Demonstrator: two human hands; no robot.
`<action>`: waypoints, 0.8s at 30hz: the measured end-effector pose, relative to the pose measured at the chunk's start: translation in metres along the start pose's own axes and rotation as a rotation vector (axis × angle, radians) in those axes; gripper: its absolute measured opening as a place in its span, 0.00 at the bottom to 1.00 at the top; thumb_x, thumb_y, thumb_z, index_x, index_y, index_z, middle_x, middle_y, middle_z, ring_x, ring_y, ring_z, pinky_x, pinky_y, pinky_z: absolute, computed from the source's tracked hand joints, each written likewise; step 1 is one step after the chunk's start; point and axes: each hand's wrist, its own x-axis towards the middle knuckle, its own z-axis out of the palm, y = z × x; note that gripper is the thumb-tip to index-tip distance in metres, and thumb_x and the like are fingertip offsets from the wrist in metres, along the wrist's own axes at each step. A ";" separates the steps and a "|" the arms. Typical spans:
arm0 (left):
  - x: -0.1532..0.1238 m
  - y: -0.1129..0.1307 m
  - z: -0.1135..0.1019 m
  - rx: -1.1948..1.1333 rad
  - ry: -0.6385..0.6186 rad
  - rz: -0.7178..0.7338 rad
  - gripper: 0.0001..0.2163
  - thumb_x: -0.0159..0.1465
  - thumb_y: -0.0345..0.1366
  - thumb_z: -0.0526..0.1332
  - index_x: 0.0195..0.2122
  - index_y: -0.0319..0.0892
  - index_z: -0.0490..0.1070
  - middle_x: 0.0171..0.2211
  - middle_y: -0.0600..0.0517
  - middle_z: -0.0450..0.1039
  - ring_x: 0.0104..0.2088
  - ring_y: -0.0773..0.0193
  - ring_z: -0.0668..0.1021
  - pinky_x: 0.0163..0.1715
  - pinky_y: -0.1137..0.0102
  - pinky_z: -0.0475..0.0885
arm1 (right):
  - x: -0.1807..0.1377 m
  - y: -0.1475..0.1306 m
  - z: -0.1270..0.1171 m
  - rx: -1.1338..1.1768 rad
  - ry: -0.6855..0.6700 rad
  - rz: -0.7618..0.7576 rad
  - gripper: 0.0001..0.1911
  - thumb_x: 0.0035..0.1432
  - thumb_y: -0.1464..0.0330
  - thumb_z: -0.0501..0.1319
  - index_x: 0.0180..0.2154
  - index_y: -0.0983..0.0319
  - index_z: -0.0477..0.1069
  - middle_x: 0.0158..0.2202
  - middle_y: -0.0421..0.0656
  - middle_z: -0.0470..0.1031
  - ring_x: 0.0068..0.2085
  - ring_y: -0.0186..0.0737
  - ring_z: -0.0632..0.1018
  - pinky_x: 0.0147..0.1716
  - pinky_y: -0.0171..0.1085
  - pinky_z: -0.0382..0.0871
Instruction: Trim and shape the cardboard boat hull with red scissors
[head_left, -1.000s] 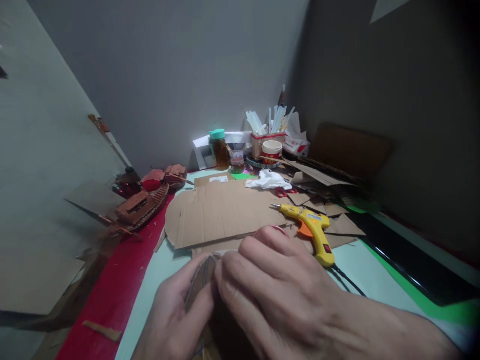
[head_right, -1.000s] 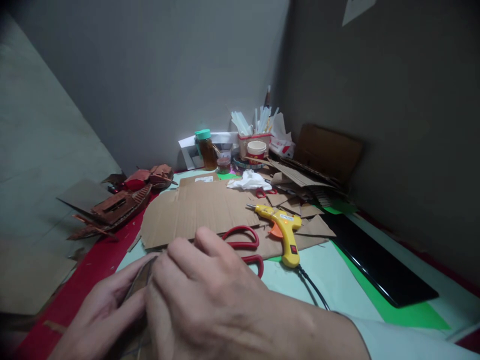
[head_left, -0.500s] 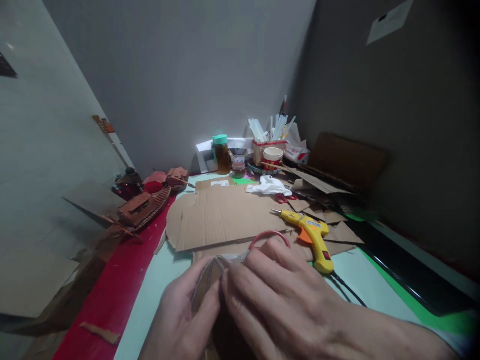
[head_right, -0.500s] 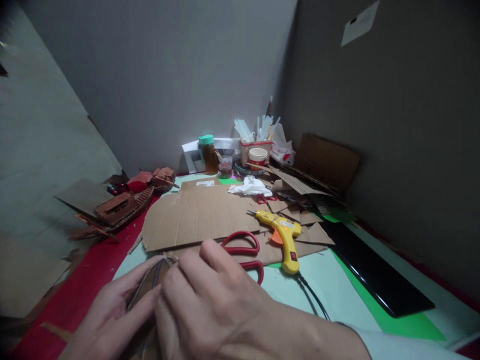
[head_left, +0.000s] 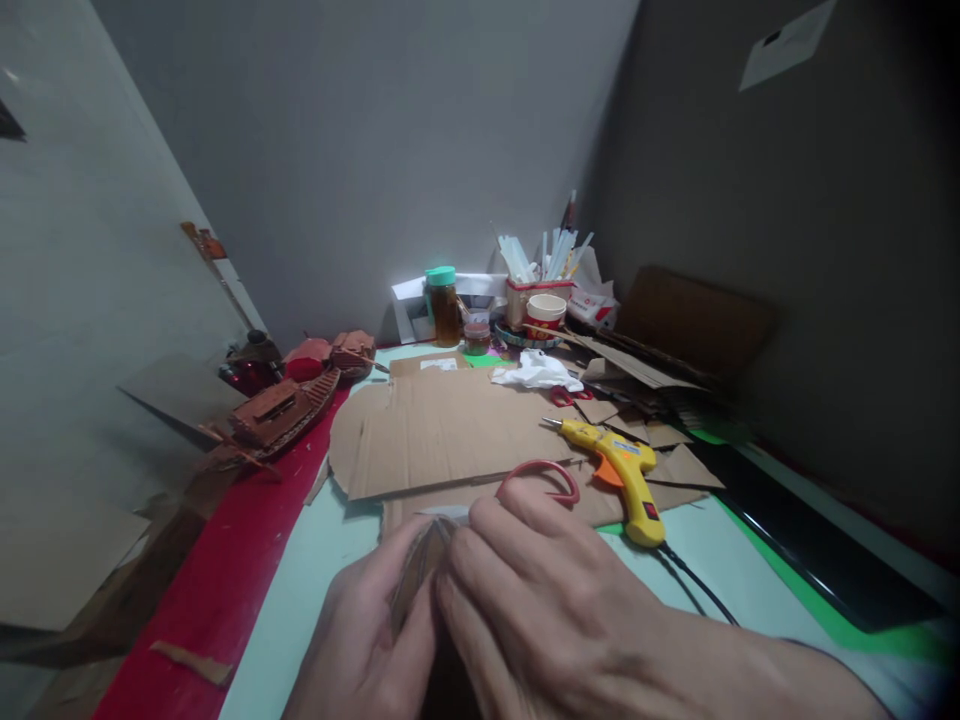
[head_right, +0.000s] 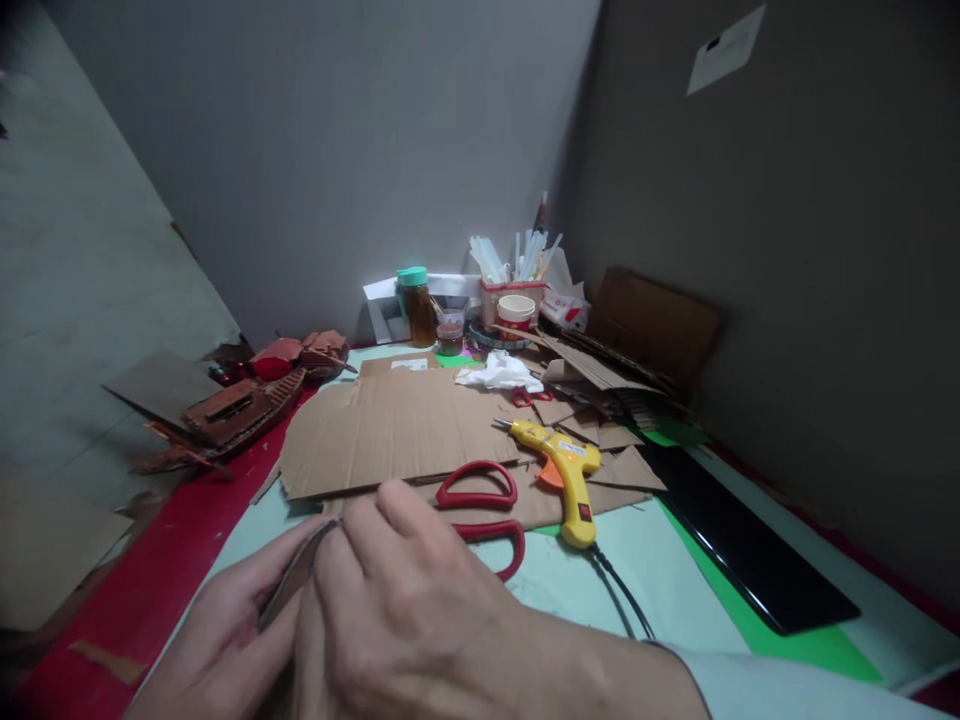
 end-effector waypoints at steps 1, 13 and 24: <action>0.000 0.000 0.000 0.015 0.010 0.002 0.05 0.60 0.40 0.64 0.30 0.50 0.79 0.27 0.55 0.79 0.27 0.61 0.74 0.28 0.74 0.70 | 0.002 0.001 0.000 -0.025 -0.014 -0.020 0.20 0.63 0.82 0.46 0.29 0.64 0.72 0.27 0.45 0.66 0.29 0.43 0.68 0.29 0.44 0.60; 0.015 0.000 0.004 0.087 0.042 -0.001 0.09 0.57 0.41 0.61 0.35 0.46 0.77 0.25 0.52 0.78 0.31 0.53 0.79 0.31 0.68 0.75 | 0.002 0.002 0.010 -0.098 -0.014 -0.136 0.13 0.59 0.81 0.50 0.29 0.64 0.68 0.25 0.43 0.64 0.24 0.41 0.63 0.22 0.44 0.46; 0.004 -0.016 0.003 0.192 -0.137 -0.028 0.10 0.64 0.33 0.52 0.41 0.45 0.72 0.35 0.54 0.75 0.35 0.60 0.72 0.36 0.67 0.69 | -0.002 -0.012 0.027 -0.086 0.019 -0.044 0.11 0.61 0.79 0.53 0.28 0.66 0.71 0.26 0.45 0.65 0.26 0.43 0.66 0.24 0.44 0.48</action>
